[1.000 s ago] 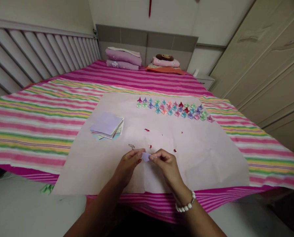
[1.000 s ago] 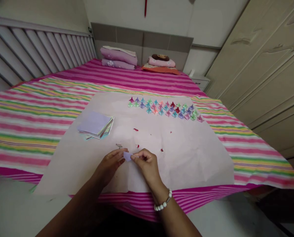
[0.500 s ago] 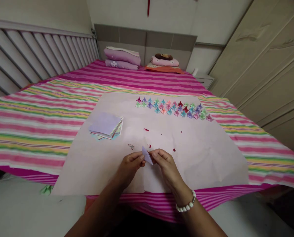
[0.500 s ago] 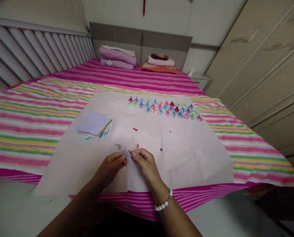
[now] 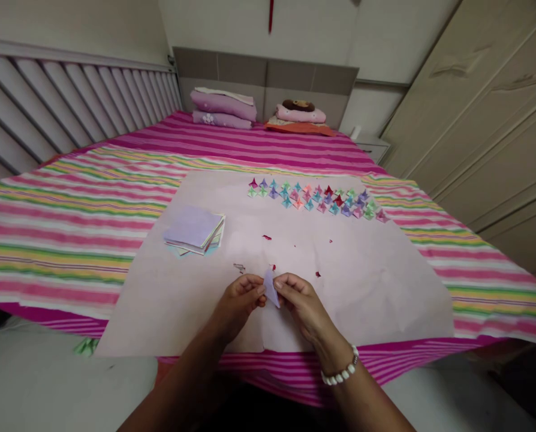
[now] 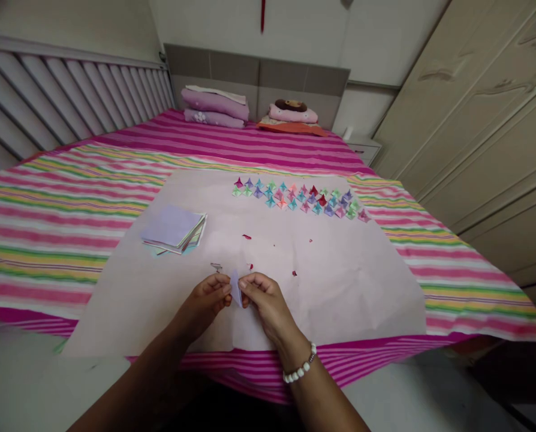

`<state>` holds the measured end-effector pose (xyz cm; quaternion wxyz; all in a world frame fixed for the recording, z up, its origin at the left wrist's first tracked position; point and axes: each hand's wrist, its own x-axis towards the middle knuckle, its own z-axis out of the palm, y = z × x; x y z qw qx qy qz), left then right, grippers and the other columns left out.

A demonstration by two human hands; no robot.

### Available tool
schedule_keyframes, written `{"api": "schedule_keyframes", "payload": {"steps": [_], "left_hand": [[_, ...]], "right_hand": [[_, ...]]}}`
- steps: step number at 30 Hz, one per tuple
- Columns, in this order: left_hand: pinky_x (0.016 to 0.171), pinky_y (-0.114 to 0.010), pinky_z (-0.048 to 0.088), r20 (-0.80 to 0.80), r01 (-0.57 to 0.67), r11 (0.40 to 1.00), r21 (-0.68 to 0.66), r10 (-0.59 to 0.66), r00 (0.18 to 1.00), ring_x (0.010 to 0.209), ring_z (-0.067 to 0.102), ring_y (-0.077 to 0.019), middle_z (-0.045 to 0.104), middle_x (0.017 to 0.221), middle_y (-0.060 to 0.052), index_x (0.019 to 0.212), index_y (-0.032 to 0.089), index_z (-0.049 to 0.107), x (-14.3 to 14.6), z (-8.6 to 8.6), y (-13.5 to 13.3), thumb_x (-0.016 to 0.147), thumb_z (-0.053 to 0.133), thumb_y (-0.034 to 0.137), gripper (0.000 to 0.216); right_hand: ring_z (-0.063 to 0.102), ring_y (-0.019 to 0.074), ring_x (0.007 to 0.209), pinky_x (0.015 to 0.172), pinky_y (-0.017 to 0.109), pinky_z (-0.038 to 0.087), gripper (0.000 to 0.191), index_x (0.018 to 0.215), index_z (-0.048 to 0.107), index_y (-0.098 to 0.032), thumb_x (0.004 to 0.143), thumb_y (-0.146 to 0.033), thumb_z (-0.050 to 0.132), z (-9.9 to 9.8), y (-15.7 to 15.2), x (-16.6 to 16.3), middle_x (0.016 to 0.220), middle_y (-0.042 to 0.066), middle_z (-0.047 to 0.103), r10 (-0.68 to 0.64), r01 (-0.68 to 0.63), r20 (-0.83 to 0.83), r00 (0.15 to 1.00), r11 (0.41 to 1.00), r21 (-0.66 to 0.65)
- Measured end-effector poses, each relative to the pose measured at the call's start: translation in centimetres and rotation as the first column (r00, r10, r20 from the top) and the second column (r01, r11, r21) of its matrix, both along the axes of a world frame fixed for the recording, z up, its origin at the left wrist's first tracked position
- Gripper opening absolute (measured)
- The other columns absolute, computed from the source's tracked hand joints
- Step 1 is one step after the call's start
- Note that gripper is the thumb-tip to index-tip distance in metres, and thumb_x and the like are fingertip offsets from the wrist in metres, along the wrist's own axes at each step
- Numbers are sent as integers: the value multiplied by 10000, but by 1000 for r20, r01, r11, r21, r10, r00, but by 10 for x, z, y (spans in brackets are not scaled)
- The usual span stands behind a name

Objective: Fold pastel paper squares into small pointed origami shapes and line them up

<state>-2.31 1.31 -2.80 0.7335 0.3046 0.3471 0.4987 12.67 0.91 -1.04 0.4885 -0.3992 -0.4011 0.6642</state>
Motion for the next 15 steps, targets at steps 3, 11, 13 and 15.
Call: {"api": "schedule_keyframes", "payload": {"steps": [3,11,13,15], "left_hand": [[580,-175,430,-50,-20,1000,9,20,999,556,546,-50,631,618,26,732,141,646,0,1,1,602,817,287,259],[660,-246,496,-396,-68,979,190,140,907,659,618,-121,678,709,-7,804,148,669,3,-1,4,674,722,287,198],[678,-264,506,-477,-59,967,249,176,861,693,633,-143,686,727,-18,831,157,674,5,0,3,720,673,300,180],[706,-280,517,-566,-33,947,321,220,794,750,647,-164,691,785,-39,872,161,677,8,2,0,767,625,320,197]], "right_hand": [[481,102,514,543,248,380,195,727,666,-179,716,-368,716,0,2,0,555,-24,574,-10,10,15,1000,1000,9],[496,102,501,496,241,399,146,750,667,-174,683,-301,694,-7,8,2,624,-6,619,-87,42,273,958,985,170],[474,103,503,486,234,375,98,736,662,-172,700,-263,651,-11,8,0,592,-15,583,-141,66,344,928,973,221],[458,108,517,491,234,360,73,729,664,-174,710,-223,613,-13,8,-1,578,-22,552,-210,87,418,884,952,295]]}}
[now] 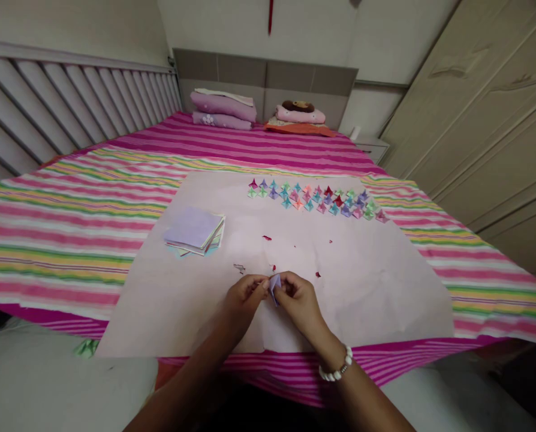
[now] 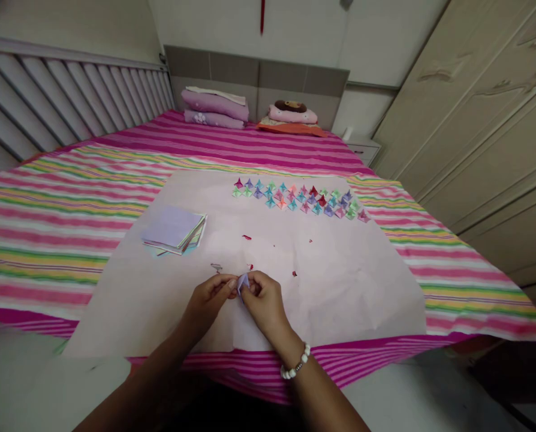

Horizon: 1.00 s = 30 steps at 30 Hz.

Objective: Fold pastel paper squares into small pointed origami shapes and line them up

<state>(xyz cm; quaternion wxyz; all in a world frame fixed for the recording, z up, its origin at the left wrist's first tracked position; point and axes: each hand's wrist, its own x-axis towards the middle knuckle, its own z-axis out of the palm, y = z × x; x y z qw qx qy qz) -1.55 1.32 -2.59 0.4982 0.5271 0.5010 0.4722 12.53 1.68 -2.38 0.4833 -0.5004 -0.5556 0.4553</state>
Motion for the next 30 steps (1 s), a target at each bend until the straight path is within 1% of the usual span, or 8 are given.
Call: {"api": "schedule_keyframes", "payload": {"steps": [5,10,14,16,18,21,24,30], "left_hand": [[668,-276,549,-251,5,972,233,56,966,716,646,-154,664,859,-62,914,163,666,5,4,-4,749,635,263,195],[693,-286,558,-376,17,884,468,181,909,758,656,-160,676,858,-70,952,168,629,5,-2,-2,802,532,166,178],[774,-326,559,-379,-39,887,461,236,895,861,672,-181,684,932,-79,956,173,568,3,-2,-3,799,546,139,163],[849,-338,535,-383,25,867,498,194,903,961,650,-181,677,995,-80,865,184,565,0,1,-3,809,504,95,122],[893,-328,514,-395,139,828,544,106,913,1018,629,-165,668,1045,-76,838,188,588,-2,4,-3,814,438,43,211],[930,-327,498,-431,247,793,557,21,902,1058,617,-164,662,1109,-79,996,196,637,-5,4,-3,796,433,18,336],[921,-336,503,-420,223,826,517,18,907,1027,634,-189,682,1094,-80,1047,207,658,-4,4,-2,784,560,92,303],[802,-304,519,-209,32,933,358,46,977,861,662,-187,723,889,-52,825,210,710,-4,11,-2,785,632,203,87]], "right_hand": [[500,127,601,555,249,391,162,763,701,-195,692,-127,571,1,-1,-2,684,1,597,-61,40,129,990,986,160],[561,150,671,596,273,430,176,813,720,-205,735,-165,568,1,-1,-3,796,40,638,-61,47,71,996,982,184],[562,150,658,583,278,442,179,796,724,-203,685,-168,588,-1,0,-3,827,44,645,-65,70,-48,997,991,113],[549,138,603,557,271,437,154,759,721,-198,664,-173,604,1,1,-2,763,27,643,-63,67,-107,992,997,34],[533,127,549,542,263,431,128,737,717,-192,654,-184,620,5,1,-1,661,3,632,-57,51,-160,985,998,-44],[524,123,524,550,258,424,108,719,715,-185,643,-189,637,9,1,2,564,-20,614,-50,26,-212,976,993,-115],[518,118,531,570,262,419,92,713,716,-178,652,-227,667,9,2,4,589,-11,633,-48,-2,-283,958,985,-172],[491,122,542,576,265,398,284,640,671,-168,750,-429,653,9,-1,4,538,2,572,20,-101,-376,926,975,-199]]}}
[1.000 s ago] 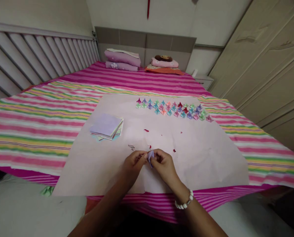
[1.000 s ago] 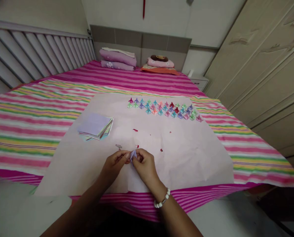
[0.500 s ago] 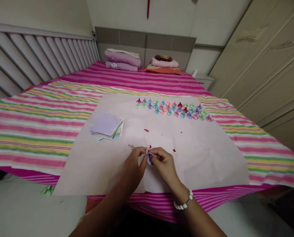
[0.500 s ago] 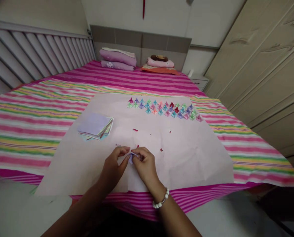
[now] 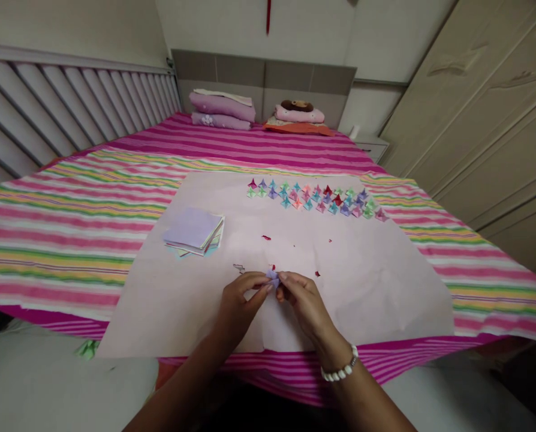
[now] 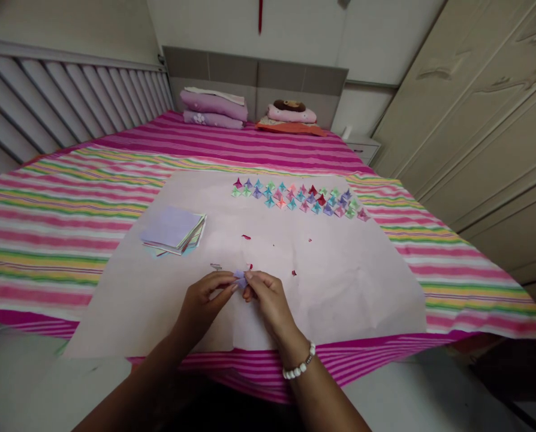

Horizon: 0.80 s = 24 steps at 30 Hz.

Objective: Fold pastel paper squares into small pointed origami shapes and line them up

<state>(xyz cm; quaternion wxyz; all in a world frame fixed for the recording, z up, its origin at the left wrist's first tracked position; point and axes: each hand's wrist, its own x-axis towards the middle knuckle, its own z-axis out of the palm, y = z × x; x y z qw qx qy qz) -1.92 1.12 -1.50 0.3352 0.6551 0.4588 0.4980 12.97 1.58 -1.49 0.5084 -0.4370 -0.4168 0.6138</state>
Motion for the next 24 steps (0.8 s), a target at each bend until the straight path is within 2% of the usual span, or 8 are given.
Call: {"api": "schedule_keyframes", "payload": {"steps": [3,7,9,13,16,18,21,24], "left_hand": [[750,-283,504,103,-9,994,-108,20,994,807,647,-175,708,826,-43,786,191,696,-1,4,0,781,635,233,74],[713,-270,489,228,67,968,-241,-11,974,741,634,-155,680,751,-29,762,169,655,0,5,1,773,644,276,108],[685,-267,490,312,92,955,-284,1,950,695,631,-143,665,732,-12,820,169,623,1,5,2,741,675,281,147],[628,-255,472,393,114,935,-336,30,919,625,605,-124,633,700,27,1021,179,583,3,7,6,657,738,297,413],[544,-234,406,303,122,909,-398,4,953,544,514,-104,554,571,39,761,161,636,4,12,9,689,695,383,241],[514,-230,362,252,110,904,-414,-2,968,509,445,-93,489,499,44,584,166,585,5,15,10,718,658,430,305],[508,-232,332,243,92,905,-414,12,970,501,403,-92,452,470,48,526,172,547,5,13,11,726,649,464,368],[495,-239,312,308,134,876,-463,18,951,479,388,-93,423,454,50,513,176,508,5,6,12,752,616,510,425]], "right_hand": [[469,112,523,548,254,370,293,661,669,-167,725,-452,692,2,-2,0,535,-8,562,51,-51,25,998,999,8],[435,93,481,517,237,329,266,654,658,-163,676,-412,749,3,-4,1,494,-31,543,105,-105,70,992,994,-5],[417,87,462,506,233,313,288,606,632,-163,697,-417,731,3,-4,0,459,-36,524,100,-100,79,992,995,-3],[400,82,435,483,230,291,309,597,637,-161,705,-440,716,4,-5,-2,438,-42,502,113,-115,106,988,993,5],[400,83,424,469,233,283,325,594,639,-165,694,-464,721,4,-6,-5,445,-43,508,144,-146,125,982,989,6],[393,80,420,468,233,283,338,586,628,-168,698,-475,718,3,-7,-6,445,-45,511,155,-157,129,979,988,7],[375,77,414,471,233,281,363,565,605,-170,723,-485,695,2,-8,-6,427,-48,500,174,-177,137,975,984,9],[379,80,422,484,235,298,361,559,589,-176,728,-476,696,2,-10,-6,432,-48,505,189,-192,113,976,981,17]]}}
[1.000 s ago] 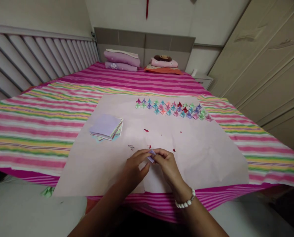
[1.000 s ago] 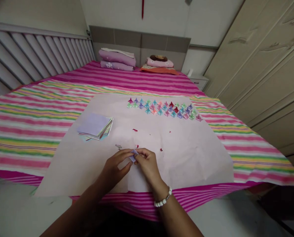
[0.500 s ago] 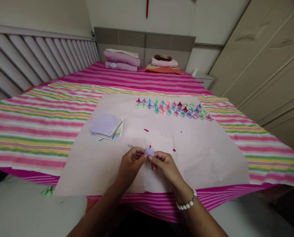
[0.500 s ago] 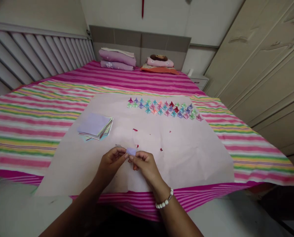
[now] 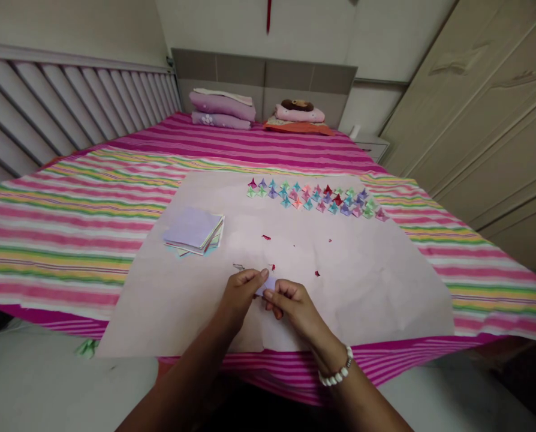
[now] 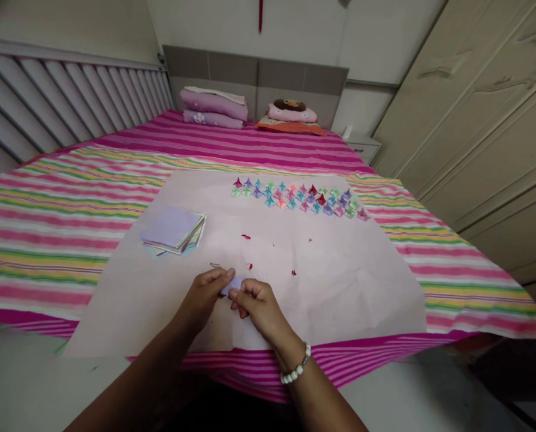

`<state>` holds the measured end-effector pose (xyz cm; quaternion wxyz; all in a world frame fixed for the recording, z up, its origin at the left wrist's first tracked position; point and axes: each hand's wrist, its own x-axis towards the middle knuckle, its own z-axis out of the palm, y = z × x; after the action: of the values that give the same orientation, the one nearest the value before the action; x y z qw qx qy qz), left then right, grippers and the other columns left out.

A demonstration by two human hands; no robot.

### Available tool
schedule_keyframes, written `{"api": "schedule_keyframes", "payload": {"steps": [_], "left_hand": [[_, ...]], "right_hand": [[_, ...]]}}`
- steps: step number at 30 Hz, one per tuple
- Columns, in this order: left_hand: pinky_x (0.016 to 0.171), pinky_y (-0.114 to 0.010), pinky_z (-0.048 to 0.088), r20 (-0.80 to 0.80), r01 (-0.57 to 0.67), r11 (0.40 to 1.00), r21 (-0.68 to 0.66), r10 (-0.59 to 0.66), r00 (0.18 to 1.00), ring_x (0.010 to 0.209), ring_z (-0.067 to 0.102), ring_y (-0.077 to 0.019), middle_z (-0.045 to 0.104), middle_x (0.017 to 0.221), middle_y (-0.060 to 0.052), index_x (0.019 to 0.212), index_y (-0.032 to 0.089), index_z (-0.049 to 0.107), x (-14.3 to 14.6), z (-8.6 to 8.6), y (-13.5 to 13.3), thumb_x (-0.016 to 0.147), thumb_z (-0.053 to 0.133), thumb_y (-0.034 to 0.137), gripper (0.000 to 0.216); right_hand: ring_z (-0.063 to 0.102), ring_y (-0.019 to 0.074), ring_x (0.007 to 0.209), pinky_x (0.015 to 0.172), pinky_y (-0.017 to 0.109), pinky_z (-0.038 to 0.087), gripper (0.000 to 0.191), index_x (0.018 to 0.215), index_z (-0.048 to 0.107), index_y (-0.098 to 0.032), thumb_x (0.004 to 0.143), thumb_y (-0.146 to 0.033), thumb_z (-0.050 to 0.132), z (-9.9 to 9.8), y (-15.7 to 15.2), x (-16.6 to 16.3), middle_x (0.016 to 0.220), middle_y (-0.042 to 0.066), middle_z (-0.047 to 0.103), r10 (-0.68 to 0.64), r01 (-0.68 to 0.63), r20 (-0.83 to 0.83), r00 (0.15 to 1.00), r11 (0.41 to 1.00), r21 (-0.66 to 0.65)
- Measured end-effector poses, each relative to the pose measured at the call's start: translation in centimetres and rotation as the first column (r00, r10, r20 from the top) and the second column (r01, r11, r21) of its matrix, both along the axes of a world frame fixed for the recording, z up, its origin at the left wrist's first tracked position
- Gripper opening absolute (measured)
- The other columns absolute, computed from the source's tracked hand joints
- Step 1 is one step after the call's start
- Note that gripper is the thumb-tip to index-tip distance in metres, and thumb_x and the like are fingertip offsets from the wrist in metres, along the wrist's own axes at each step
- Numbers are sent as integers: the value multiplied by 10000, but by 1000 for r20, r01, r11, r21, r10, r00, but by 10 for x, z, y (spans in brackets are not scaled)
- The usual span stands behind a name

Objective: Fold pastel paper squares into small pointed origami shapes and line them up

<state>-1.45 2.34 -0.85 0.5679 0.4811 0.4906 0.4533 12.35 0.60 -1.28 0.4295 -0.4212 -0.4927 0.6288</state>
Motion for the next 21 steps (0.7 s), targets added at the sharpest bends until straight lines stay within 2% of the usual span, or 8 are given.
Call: {"api": "schedule_keyframes", "payload": {"steps": [3,5,8,10,11,17,19,21], "left_hand": [[491,-243,315,76,29,998,-57,-25,997,459,396,-92,418,446,51,508,177,478,0,-4,1,773,592,525,452],[506,-241,342,59,27,999,-44,-24,998,481,432,-95,462,470,42,538,168,529,-1,-3,1,774,598,512,423],[582,-237,421,25,-31,1000,1,31,999,607,546,-113,613,655,15,832,158,672,-2,1,-1,755,640,447,300],[645,-246,463,49,-61,997,49,58,997,691,599,-127,659,774,4,1050,171,638,-3,0,-2,709,694,371,399],[664,-252,476,61,-59,995,76,54,997,707,614,-132,665,788,1,1078,172,621,-4,-1,-2,689,713,337,432],[669,-260,503,58,-48,991,125,42,997,696,634,-141,673,751,-23,828,155,632,-9,-10,-4,659,740,264,229],[667,-258,505,76,-41,993,111,33,997,682,634,-137,674,731,-16,817,159,631,-10,-9,-3,646,747,260,229],[669,-253,504,90,-37,995,88,29,995,682,632,-133,671,717,-10,801,160,637,-10,-6,-3,627,758,257,233]], "right_hand": [[394,82,435,497,236,320,338,574,590,-177,716,-458,712,-2,-1,-1,458,-45,525,19,-19,-49,999,1000,-14],[398,82,435,494,235,317,328,578,595,-176,711,-450,717,-4,-1,-2,468,-41,536,10,-12,-66,998,1000,-26],[394,75,421,481,232,296,319,577,598,-169,708,-434,718,-10,1,-3,480,-35,551,-64,60,-92,994,997,-45],[391,71,415,477,230,293,317,577,600,-167,704,-431,721,-12,2,-2,484,-32,557,-114,109,-103,988,992,-61],[393,72,417,476,229,296,318,578,602,-166,702,-433,723,-12,2,-2,490,-29,562,-128,121,-105,986,990,-67],[450,89,475,498,232,341,307,619,620,-166,688,-442,735,-11,3,-1,535,-21,576,-103,101,-57,993,994,-39],[467,97,493,505,234,361,272,737,653,-179,651,-408,772,-10,5,0,527,-46,546,-143,143,-57,988,990,0],[487,103,513,522,239,388,335,885,666,-199,622,-358,800,-10,7,3,549,-60,542,-188,191,-93,978,981,31]]}}
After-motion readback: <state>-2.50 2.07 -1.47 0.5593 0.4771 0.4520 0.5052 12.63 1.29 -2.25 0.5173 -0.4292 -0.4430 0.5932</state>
